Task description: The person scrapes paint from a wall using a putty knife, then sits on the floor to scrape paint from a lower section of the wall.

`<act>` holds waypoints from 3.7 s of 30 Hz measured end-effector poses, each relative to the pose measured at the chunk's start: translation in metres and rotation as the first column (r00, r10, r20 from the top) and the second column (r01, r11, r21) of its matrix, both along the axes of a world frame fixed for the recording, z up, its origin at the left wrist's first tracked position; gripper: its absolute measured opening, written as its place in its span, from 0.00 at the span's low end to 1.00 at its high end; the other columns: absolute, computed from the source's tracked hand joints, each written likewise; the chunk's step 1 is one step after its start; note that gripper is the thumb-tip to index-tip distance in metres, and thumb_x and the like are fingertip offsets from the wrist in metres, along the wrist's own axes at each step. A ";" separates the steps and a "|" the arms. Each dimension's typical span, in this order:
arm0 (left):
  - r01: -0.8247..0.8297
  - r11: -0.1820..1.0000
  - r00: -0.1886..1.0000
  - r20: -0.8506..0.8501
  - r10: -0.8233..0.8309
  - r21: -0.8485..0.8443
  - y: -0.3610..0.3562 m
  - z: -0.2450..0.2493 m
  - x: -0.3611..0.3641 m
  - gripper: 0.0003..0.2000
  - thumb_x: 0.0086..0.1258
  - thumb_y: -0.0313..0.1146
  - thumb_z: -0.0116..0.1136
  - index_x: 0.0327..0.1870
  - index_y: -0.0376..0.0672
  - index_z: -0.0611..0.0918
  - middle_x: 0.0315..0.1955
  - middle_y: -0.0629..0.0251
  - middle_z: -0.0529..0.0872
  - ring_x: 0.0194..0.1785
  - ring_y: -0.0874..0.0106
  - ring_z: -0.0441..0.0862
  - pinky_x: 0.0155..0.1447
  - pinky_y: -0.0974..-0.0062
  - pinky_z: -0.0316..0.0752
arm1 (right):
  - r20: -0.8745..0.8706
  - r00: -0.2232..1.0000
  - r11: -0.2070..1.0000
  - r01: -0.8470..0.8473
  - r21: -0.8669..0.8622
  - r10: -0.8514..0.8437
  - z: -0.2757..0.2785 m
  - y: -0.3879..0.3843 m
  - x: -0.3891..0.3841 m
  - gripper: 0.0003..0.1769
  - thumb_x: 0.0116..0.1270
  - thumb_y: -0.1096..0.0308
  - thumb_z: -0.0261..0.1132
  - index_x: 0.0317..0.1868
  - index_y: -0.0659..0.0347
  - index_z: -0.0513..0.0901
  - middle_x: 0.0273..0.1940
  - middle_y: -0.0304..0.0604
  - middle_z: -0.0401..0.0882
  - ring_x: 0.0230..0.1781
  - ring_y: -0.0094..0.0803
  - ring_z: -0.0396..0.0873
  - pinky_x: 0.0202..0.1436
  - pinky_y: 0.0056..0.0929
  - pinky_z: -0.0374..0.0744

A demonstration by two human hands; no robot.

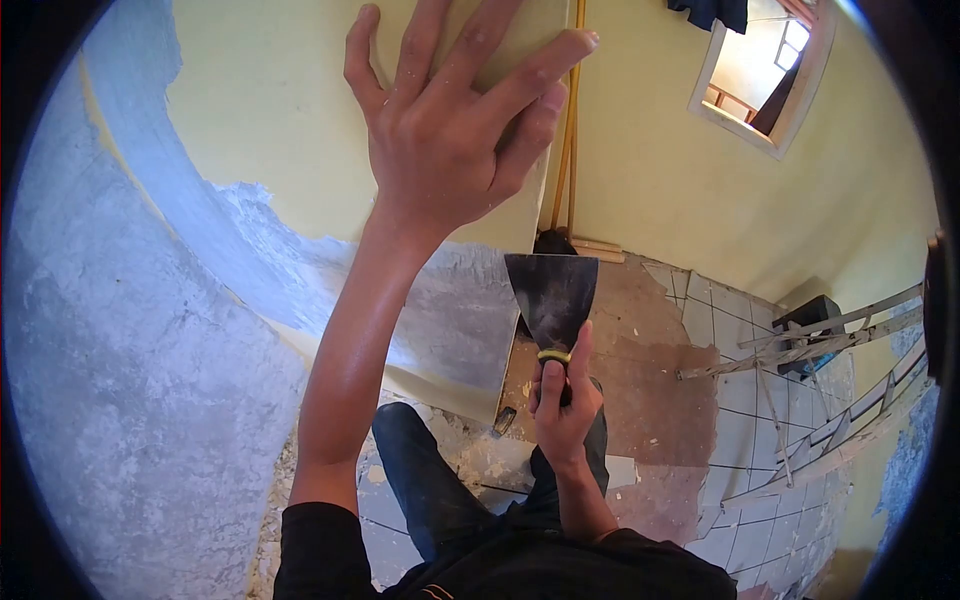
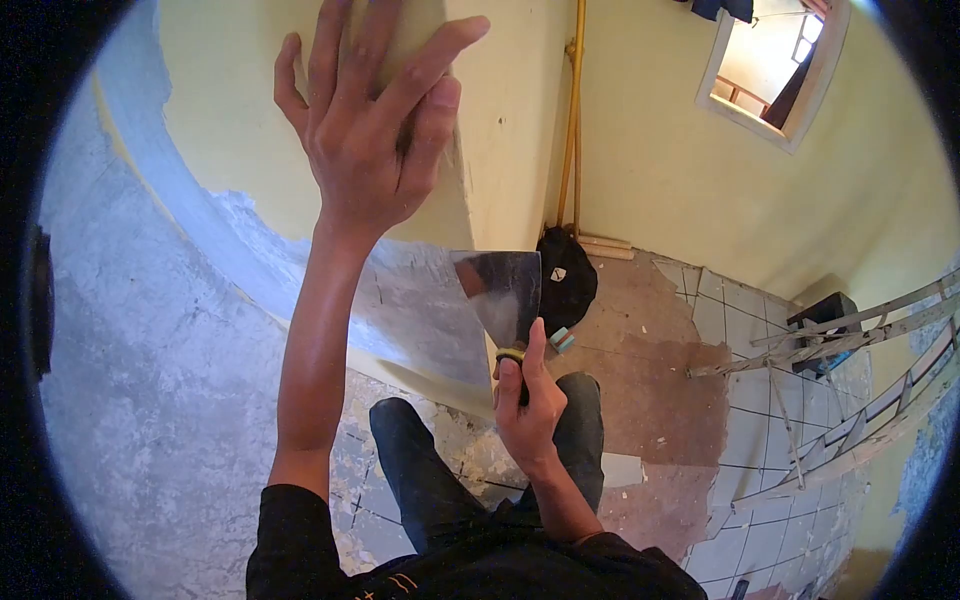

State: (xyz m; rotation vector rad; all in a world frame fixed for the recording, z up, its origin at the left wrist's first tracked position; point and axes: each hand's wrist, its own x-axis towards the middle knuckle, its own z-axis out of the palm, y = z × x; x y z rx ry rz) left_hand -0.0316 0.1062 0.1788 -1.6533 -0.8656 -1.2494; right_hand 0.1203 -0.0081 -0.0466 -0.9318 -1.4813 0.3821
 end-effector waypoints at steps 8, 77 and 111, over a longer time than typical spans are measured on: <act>0.014 1.000 1.000 0.006 -0.014 0.015 0.000 -0.001 0.001 0.14 0.75 0.43 0.49 0.50 0.65 0.88 0.71 0.63 0.75 0.78 0.55 0.61 0.80 0.47 0.39 | -0.125 0.992 0.993 -0.046 -0.105 0.033 0.001 -0.011 -0.007 0.32 0.80 0.71 0.52 0.80 0.63 0.53 0.29 0.37 0.76 0.19 0.16 0.69 0.20 0.17 0.71; -0.045 0.989 0.999 -0.017 0.048 0.142 0.013 -0.004 -0.002 0.13 0.70 0.39 0.49 0.45 0.64 0.88 0.70 0.62 0.76 0.78 0.54 0.62 0.80 0.47 0.42 | 0.044 0.986 0.986 0.157 0.064 -0.160 -0.017 -0.009 -0.014 0.32 0.80 0.71 0.54 0.78 0.69 0.54 0.28 0.39 0.77 0.19 0.17 0.71 0.21 0.18 0.72; -0.049 0.980 0.995 -0.070 0.064 0.194 0.019 -0.002 -0.009 0.12 0.70 0.41 0.50 0.45 0.61 0.88 0.70 0.58 0.75 0.79 0.52 0.60 0.80 0.48 0.41 | -0.219 0.975 0.991 -0.002 -0.136 -0.028 0.000 -0.014 -0.023 0.31 0.76 0.74 0.59 0.74 0.75 0.61 0.27 0.41 0.80 0.23 0.20 0.75 0.29 0.20 0.75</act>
